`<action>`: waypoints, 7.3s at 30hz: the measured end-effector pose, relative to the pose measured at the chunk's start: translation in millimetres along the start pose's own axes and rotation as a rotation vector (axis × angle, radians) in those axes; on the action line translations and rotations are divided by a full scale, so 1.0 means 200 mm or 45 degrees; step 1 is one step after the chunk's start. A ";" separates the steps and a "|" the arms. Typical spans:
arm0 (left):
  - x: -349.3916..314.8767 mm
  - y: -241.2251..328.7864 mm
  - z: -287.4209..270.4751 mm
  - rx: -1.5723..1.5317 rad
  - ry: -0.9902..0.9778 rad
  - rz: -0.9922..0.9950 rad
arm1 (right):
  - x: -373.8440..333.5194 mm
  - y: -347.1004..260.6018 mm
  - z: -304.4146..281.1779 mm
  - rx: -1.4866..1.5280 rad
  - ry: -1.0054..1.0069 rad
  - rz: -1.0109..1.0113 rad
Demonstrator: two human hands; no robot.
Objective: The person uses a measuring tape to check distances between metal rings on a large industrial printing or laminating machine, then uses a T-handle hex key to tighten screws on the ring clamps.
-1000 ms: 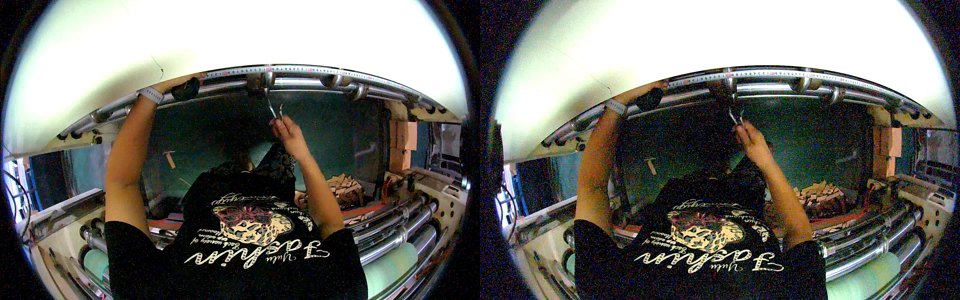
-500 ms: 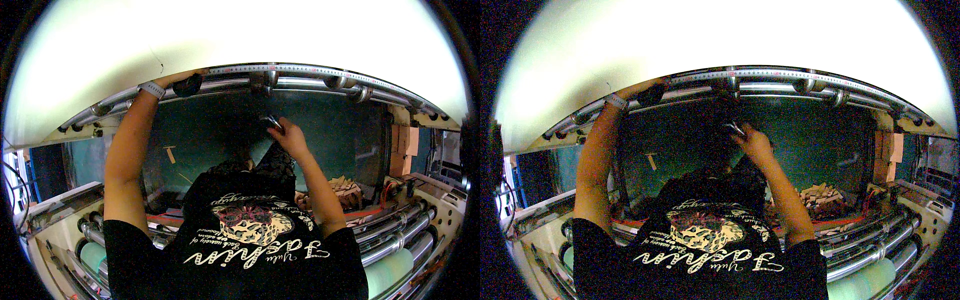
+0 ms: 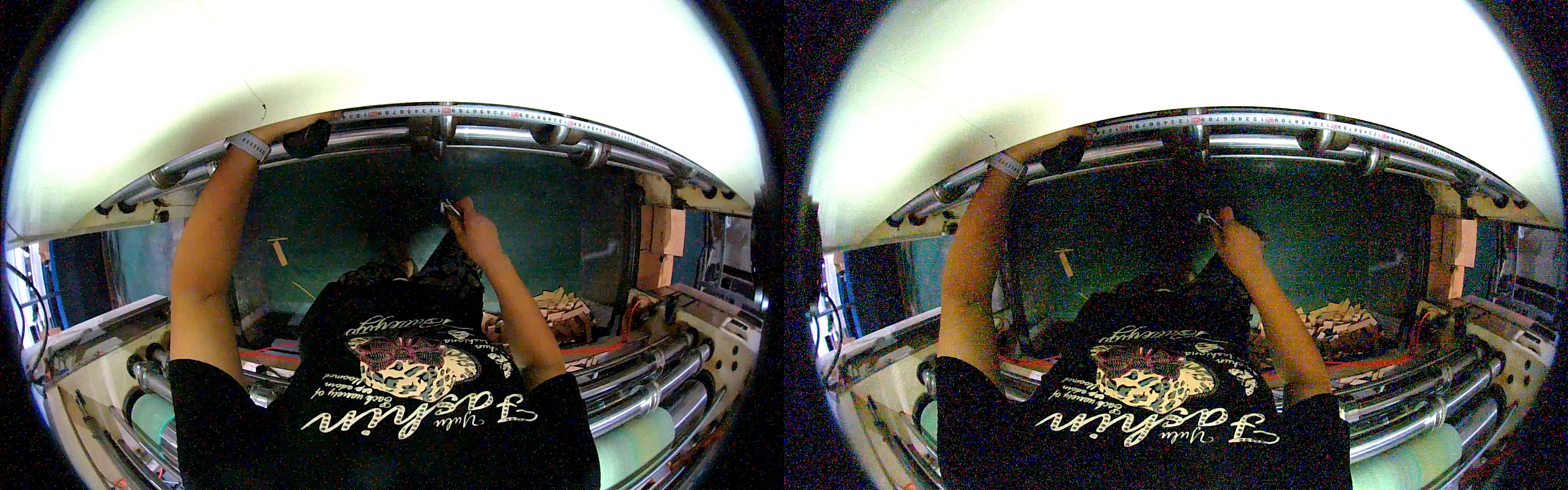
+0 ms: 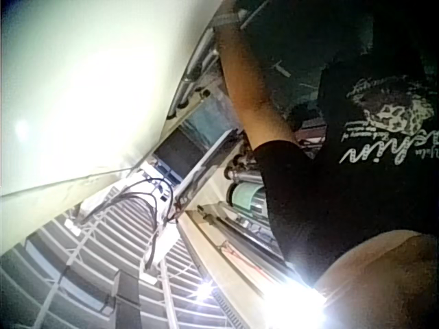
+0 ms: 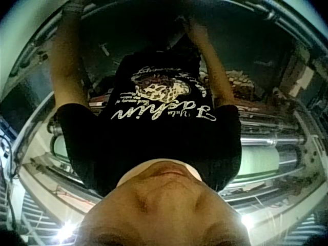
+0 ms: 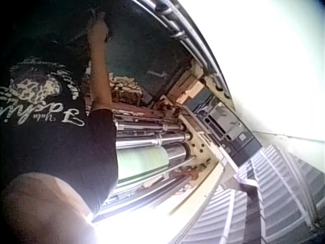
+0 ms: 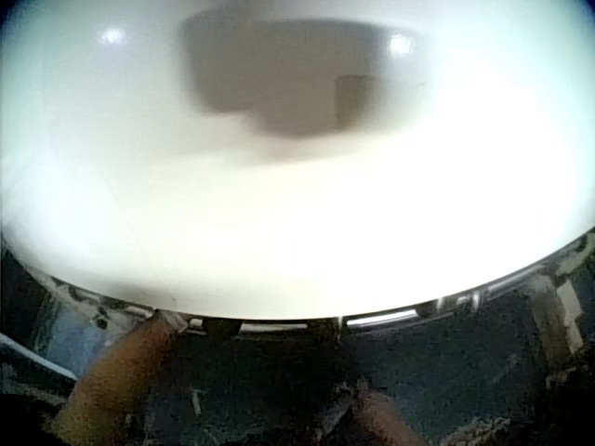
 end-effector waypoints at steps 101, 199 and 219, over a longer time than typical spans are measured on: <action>-1.30 -0.66 1.28 0.153 -0.645 -0.448 | 0.32 0.09 -0.21 1.068 0.431 0.064; -0.45 0.91 0.85 -1.584 -0.451 -0.407 | 0.38 0.60 -1.55 -0.683 0.499 0.484; -0.72 0.75 0.62 -1.503 -0.197 -0.735 | 0.13 0.97 -1.25 -0.525 0.492 -0.459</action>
Point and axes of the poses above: each hand's wrist, its own x-axis towards the middle knuckle, its own z-axis out of the palm, y = z × x, the point moved 4 cm from there along x, towards the middle knuckle, and after that the axes turned 10 degrees about -z, right-handed, at the moved point
